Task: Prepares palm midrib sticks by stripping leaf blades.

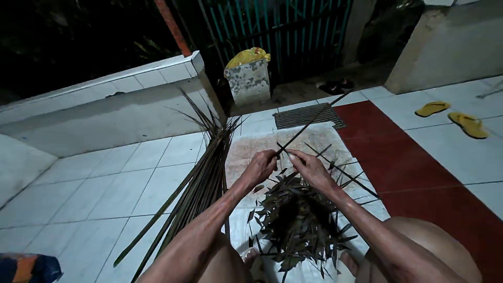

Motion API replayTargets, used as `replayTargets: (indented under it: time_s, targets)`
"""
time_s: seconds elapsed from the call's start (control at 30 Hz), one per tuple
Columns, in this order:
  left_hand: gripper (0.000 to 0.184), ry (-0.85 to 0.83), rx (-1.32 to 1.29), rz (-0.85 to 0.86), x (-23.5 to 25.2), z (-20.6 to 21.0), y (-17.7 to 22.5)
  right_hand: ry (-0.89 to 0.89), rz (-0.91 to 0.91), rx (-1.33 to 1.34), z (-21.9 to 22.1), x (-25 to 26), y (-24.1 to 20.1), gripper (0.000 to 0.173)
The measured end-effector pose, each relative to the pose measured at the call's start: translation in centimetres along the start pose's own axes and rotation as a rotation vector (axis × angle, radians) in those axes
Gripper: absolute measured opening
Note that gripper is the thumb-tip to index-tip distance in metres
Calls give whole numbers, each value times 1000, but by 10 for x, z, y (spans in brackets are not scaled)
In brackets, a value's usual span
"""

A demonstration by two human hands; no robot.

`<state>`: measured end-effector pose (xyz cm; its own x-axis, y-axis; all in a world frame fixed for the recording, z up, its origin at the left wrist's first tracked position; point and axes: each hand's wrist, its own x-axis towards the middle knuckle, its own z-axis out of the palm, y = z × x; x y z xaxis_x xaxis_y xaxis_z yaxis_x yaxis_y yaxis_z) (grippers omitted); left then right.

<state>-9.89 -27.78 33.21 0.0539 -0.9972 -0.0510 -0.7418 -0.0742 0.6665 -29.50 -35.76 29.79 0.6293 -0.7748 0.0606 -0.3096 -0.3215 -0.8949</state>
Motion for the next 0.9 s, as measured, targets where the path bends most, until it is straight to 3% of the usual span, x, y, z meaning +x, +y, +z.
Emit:
replayTargets:
  time_s: [0.4,0.9]
  targets:
    - [31,0,-304,26,4,18,-5,3,-3,-57,-2,-3,5,40]
    - [35,262,71,152,29,43,-6,91,22,-182,-15,-10,5,40]
